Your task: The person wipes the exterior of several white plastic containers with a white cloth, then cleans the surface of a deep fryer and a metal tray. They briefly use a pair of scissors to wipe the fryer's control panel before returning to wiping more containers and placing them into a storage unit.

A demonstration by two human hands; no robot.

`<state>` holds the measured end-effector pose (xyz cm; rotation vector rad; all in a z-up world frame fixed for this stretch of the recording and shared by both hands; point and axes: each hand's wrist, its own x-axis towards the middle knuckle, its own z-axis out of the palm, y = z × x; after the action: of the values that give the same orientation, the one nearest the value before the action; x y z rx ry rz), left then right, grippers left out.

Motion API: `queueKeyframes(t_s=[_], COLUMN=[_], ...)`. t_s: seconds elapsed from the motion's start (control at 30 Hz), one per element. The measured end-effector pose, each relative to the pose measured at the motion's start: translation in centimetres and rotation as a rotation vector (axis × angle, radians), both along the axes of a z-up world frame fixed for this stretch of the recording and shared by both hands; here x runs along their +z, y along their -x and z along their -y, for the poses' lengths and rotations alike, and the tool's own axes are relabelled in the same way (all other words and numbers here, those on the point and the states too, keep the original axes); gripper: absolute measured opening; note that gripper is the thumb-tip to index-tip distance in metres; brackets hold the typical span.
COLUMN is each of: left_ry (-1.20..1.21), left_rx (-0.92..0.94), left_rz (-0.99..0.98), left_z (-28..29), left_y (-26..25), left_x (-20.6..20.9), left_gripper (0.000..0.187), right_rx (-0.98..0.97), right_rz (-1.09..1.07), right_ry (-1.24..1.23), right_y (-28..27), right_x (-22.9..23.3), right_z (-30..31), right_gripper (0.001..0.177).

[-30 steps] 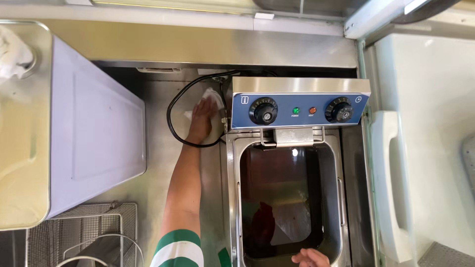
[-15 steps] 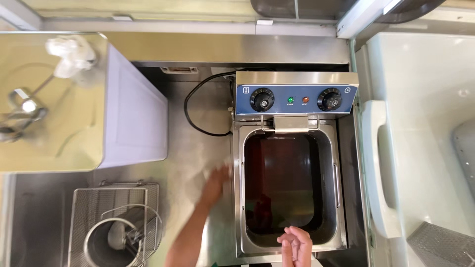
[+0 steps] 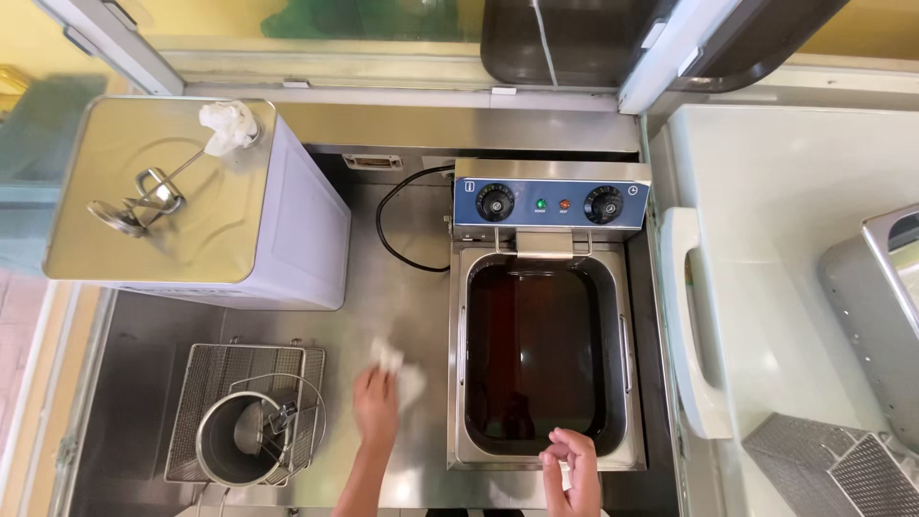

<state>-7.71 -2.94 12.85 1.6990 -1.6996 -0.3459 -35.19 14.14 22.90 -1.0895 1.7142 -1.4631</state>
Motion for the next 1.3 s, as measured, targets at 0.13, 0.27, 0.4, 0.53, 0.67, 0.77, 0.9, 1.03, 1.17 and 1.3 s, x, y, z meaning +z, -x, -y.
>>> queueKeyframes(t_s=[0.13,0.27,0.4,0.53,0.67,0.77,0.9,1.03,1.17,1.3], left_ry=[0.24,0.22,0.229,0.233,0.167,0.126,0.186,-0.098,-0.42,-0.741], left_rx=[-0.201,-0.287,-0.361,-0.36,-0.253,-0.18,-0.167,-0.414,-0.835,-1.118], left_rz=[-0.176,-0.237,-0.114,-0.017,-0.132,-0.237,-0.355,-0.46,-0.39,-0.484], left_z=[12.1,19.5,21.7,22.8,22.6,21.9,17.6,4.9,-11.0,-23.1], left_y=[11.0,19.1,21.4,21.7,22.3,22.5,22.1,20.8,19.5,18.9], left_x=[9.6,14.7,14.9,14.2,14.0,14.0,15.5,17.7,19.1,20.3], left_gripper=[0.011,0.021,0.046,0.047,0.045,0.044,0.037,0.028,0.032,0.027], right_rx=[-0.003,-0.104,-0.212,-0.302,-0.393,-0.364,-0.338,-0.337,-0.461,-0.592], right_rz=[-0.003,0.004,-0.044,-0.102,-0.192,-0.257,-0.34,-0.396,-0.24,-0.087], right_ry=[0.023,0.009,0.005,-0.015,0.054,-0.022,-0.192,-0.313,-0.356,-0.413], right_y=[1.0,2.3,4.5,4.2,0.9,-0.6,-2.2,-3.7,-4.9,-3.7], right_x=[0.3,-0.8,-4.1,-4.8,-2.8,-0.3,5.3,9.9,12.5,13.6], right_z=[-1.3,-3.6,-6.4,-9.3,-10.4,-10.8,-11.5,-13.3,-16.3,-20.8], right_gripper=[0.034,0.032,0.033,0.034,0.033,0.039,0.044,0.038,0.048,0.061])
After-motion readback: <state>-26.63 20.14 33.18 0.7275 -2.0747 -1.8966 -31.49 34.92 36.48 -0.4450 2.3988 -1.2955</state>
